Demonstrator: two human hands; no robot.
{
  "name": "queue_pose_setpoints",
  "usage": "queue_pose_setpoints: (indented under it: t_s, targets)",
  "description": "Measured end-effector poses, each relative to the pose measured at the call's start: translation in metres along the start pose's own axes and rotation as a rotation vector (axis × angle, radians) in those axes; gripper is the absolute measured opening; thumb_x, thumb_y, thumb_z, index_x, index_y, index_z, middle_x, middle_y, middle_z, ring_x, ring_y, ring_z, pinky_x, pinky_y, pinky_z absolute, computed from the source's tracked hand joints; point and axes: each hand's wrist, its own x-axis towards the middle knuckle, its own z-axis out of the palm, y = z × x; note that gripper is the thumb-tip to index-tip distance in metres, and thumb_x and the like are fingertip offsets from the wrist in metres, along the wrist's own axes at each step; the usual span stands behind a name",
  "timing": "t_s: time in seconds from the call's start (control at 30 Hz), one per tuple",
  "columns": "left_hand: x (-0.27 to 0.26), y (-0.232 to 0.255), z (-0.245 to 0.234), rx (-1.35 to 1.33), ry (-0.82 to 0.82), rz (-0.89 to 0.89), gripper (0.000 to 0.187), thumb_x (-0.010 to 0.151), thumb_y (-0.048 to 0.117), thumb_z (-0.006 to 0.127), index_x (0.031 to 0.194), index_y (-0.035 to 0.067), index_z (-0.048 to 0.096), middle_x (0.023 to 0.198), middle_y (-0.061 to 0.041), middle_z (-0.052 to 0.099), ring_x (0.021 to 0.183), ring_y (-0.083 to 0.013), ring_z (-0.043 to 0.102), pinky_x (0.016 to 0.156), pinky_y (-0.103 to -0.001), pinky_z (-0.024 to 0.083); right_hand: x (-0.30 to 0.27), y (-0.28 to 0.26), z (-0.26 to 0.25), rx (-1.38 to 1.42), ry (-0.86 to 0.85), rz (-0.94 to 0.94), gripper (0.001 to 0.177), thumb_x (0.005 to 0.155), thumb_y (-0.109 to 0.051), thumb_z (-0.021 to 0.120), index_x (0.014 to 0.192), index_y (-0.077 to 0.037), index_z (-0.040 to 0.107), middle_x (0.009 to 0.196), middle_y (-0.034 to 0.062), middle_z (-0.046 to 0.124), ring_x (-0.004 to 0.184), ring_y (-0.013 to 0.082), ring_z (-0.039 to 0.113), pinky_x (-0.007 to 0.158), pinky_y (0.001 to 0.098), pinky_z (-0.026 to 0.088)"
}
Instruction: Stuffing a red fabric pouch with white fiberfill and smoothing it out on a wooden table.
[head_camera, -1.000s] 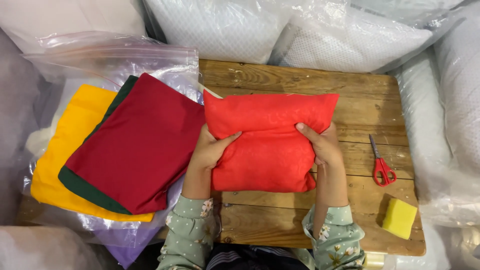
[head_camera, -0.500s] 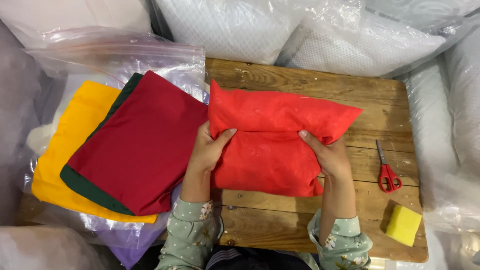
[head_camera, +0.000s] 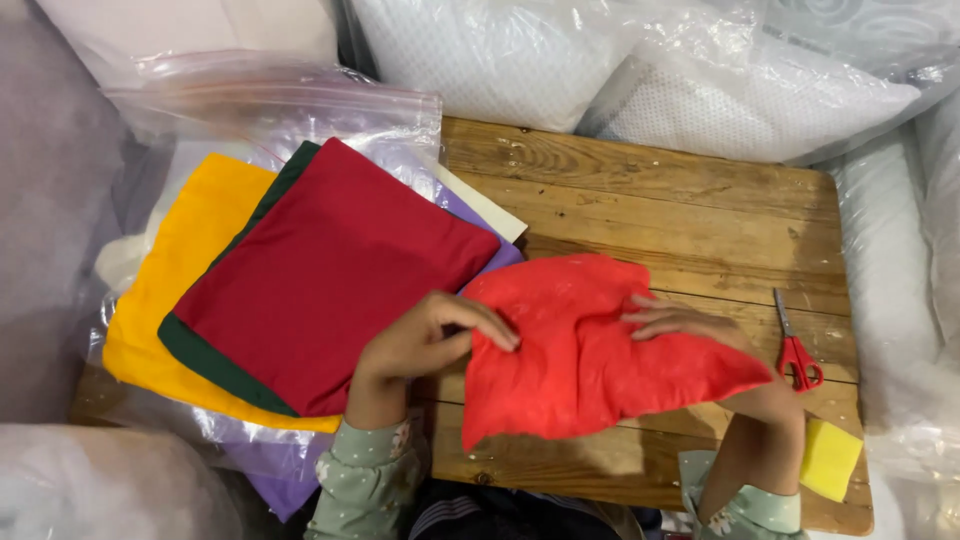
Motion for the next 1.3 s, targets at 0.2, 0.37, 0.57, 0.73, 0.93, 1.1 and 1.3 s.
queue_pose_setpoints:
  t_s: [0.2, 0.37, 0.57, 0.73, 0.93, 1.1, 1.3]
  targets:
    - [0.049, 0.069, -0.011, 0.345, 0.338, 0.309, 0.055, 0.077, -0.019, 0.038, 0.104, 0.011, 0.075, 0.114, -0.006, 0.075, 0.120, -0.0287, 0.069, 0.112, -0.043, 0.052, 0.007, -0.026, -0.054, -0.121, 0.316, -0.462, 0.057, 0.119, -0.058, 0.033, 0.118, -0.005, 0.056, 0.137, 0.0229, 0.058, 0.150, 0.0484, 0.051, 0.139, 0.0739, 0.037]
    - [0.016, 0.063, -0.044, 0.282, 0.118, 0.301, 0.030, 0.100, 0.004, 0.050, 0.096, 0.011, 0.078, 0.104, -0.008, 0.077, 0.113, -0.0332, 0.072, 0.117, -0.053, 0.043, 0.040, -0.038, -0.020, -0.305, 0.152, -0.320, 0.041, 0.095, -0.045, 0.056, 0.099, -0.007, 0.072, 0.131, 0.0193, 0.065, 0.145, 0.0490, 0.048, 0.124, 0.0627, 0.034]
    - [-0.012, 0.030, -0.056, 0.274, 0.127, -0.150, 0.038, 0.075, -0.007, 0.047, 0.093, 0.000, 0.080, 0.096, -0.021, 0.079, 0.096, -0.0423, 0.074, 0.099, -0.059, 0.048, 0.039, -0.025, 0.017, -0.188, -0.043, 0.099, 0.037, 0.086, -0.002, 0.061, 0.119, -0.007, 0.076, 0.135, 0.0190, 0.072, 0.137, 0.0506, 0.048, 0.104, 0.0664, 0.040]
    - [0.018, 0.059, -0.017, 0.693, 0.469, -0.138, 0.041, 0.076, -0.008, 0.053, 0.102, 0.010, 0.078, 0.103, -0.007, 0.078, 0.097, -0.0336, 0.073, 0.089, -0.045, 0.056, 0.044, -0.046, 0.004, -0.334, 0.385, 0.102, 0.039, 0.093, 0.020, 0.045, 0.101, 0.000, 0.078, 0.113, 0.0193, 0.078, 0.122, 0.0379, 0.071, 0.106, 0.0498, 0.052]
    - [0.053, -0.036, 0.024, 1.149, 0.271, -0.213, 0.062, 0.106, 0.036, 0.043, 0.160, 0.006, 0.034, 0.165, -0.023, 0.032, 0.154, -0.0445, 0.020, 0.121, -0.064, 0.013, 0.109, 0.012, 0.119, -0.734, 0.204, 0.186, 0.061, 0.094, -0.010, 0.051, 0.154, -0.007, 0.045, 0.163, 0.0153, 0.040, 0.153, 0.0426, 0.024, 0.119, 0.0631, 0.020]
    - [0.040, -0.094, 0.005, 1.200, 0.260, -0.400, 0.063, 0.109, 0.049, 0.036, 0.162, 0.015, 0.033, 0.167, -0.016, 0.030, 0.155, -0.0364, 0.020, 0.124, -0.059, 0.001, 0.115, 0.027, 0.121, -0.853, 0.098, 0.223, 0.067, 0.096, -0.032, 0.058, 0.157, -0.012, 0.042, 0.165, 0.0152, 0.035, 0.153, 0.0400, 0.024, 0.119, 0.0674, 0.012]
    - [0.033, -0.094, -0.011, 1.260, 0.389, -0.333, 0.054, 0.107, 0.040, 0.041, 0.158, 0.021, 0.042, 0.163, -0.010, 0.038, 0.155, -0.0341, 0.023, 0.123, -0.063, 0.006, 0.081, 0.084, 0.064, -0.647, 0.217, 0.474, 0.054, 0.108, -0.044, 0.037, 0.159, -0.028, 0.042, 0.165, 0.0127, 0.035, 0.153, 0.0420, 0.024, 0.117, 0.0714, 0.017]
